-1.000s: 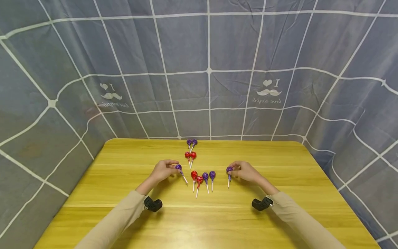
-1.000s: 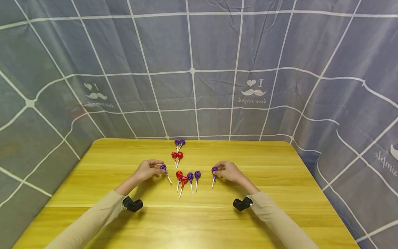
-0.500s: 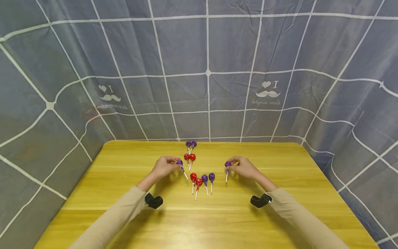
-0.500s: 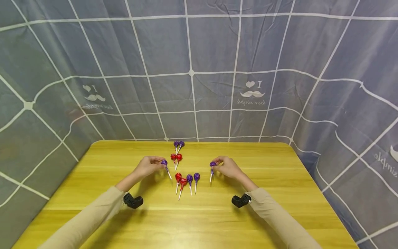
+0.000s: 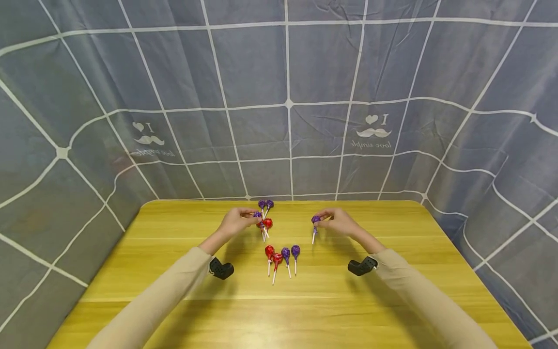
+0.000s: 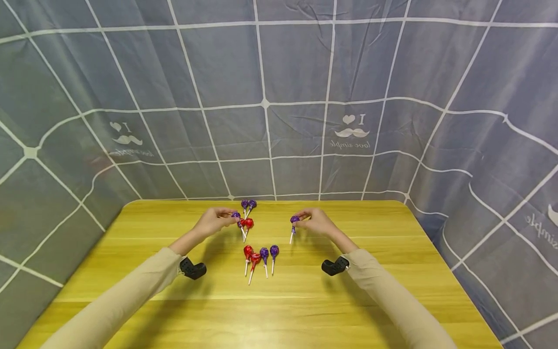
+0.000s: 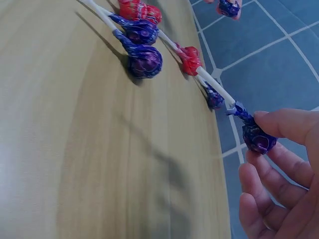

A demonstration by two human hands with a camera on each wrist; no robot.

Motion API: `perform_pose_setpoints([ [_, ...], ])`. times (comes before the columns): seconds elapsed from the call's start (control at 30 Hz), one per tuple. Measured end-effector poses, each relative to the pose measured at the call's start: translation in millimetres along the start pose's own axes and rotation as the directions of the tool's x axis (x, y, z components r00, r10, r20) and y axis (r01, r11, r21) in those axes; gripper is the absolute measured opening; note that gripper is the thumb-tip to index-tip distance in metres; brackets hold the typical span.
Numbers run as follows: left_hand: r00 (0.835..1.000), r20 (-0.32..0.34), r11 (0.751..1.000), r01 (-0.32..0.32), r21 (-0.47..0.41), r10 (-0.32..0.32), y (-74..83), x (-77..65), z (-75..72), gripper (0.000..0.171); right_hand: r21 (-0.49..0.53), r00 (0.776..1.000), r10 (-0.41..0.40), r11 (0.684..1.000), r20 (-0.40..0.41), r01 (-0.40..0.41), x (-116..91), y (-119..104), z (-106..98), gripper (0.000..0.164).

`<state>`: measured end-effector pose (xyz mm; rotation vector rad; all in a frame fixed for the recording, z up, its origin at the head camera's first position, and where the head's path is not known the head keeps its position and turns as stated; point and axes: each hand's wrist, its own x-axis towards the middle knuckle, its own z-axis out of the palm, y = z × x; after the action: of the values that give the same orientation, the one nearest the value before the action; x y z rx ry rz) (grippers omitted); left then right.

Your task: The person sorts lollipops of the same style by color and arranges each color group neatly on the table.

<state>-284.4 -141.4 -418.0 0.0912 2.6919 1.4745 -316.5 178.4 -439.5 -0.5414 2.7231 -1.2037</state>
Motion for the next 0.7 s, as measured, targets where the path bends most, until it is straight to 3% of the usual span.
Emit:
perform_pose_setpoints([
  [0.4,0.996,-0.087,1.000,-0.010,-0.024,0.008,2.1,20.0,16.5,0.038,0.135,0.999,0.034,0.990,0.035,-0.039,18,-14,5,0.036],
  [0.6,0.992,-0.123,0.999,0.004,-0.047,-0.010,0.1,26.1,20.9,0.037,0.083,1.000,-0.029,0.996,-0.004,0.029,28,-13,12,0.032],
  [0.7,0.991,-0.133,0.998,0.010,-0.066,-0.019,-1.1,29.5,23.4,0.037,0.099,1.000,-0.024,0.995,-0.018,0.026,31,-11,15,0.032],
])
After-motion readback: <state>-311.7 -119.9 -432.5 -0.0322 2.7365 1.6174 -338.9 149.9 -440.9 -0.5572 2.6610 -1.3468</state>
